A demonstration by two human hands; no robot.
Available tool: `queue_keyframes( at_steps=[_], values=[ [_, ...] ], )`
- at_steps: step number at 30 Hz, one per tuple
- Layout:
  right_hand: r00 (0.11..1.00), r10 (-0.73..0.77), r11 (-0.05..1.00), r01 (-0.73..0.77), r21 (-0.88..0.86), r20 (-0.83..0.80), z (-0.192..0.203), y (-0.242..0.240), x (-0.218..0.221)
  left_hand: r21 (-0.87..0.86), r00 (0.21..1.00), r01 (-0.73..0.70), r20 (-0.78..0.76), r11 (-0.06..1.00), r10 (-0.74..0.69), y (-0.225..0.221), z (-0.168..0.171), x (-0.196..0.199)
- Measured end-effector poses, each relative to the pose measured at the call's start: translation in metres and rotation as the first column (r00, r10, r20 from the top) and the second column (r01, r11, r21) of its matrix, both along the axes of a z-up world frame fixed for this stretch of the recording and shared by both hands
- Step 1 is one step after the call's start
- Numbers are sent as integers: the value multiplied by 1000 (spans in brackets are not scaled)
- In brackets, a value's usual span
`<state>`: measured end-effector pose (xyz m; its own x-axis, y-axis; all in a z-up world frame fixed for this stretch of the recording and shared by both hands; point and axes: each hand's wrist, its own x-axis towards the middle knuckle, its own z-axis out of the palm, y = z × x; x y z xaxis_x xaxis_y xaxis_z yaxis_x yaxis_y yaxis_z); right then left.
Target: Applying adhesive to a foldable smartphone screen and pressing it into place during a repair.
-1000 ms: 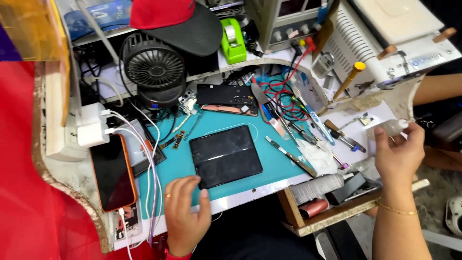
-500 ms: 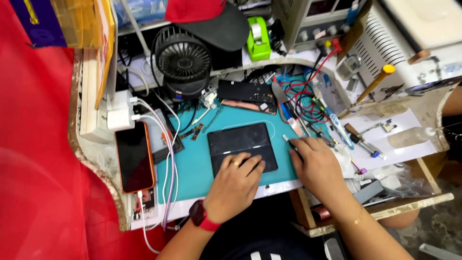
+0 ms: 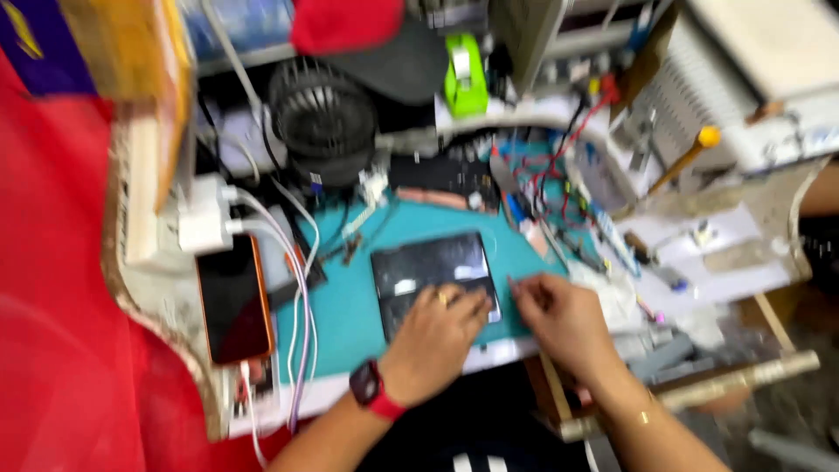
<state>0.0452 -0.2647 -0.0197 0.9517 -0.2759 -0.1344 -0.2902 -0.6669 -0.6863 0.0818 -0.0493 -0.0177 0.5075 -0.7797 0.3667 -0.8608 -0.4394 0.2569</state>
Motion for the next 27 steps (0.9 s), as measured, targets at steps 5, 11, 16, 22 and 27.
queue_keyframes(
  at_steps=[5,11,16,22,27],
  values=[
    [999,-53,998,53,30,2,-8,9,12,-37,999,-3,-36,999,2,-1,0,3],
    [985,-69,988,90,127,-158,20,23,12,-29,995,-21,-100,999,18,3,-12,-4],
    [978,-69,984,99,150,-197,20,25,11,-40,992,-23,-124,999,18,4,-12,-6],
    [980,-74,984,102,147,-186,16,24,11,-43,988,-21,-151,999,14,4,-10,-6],
    [977,-83,986,109,127,-199,19,26,13,-55,988,-19,-156,998,10,4,-9,-4]
  ],
)
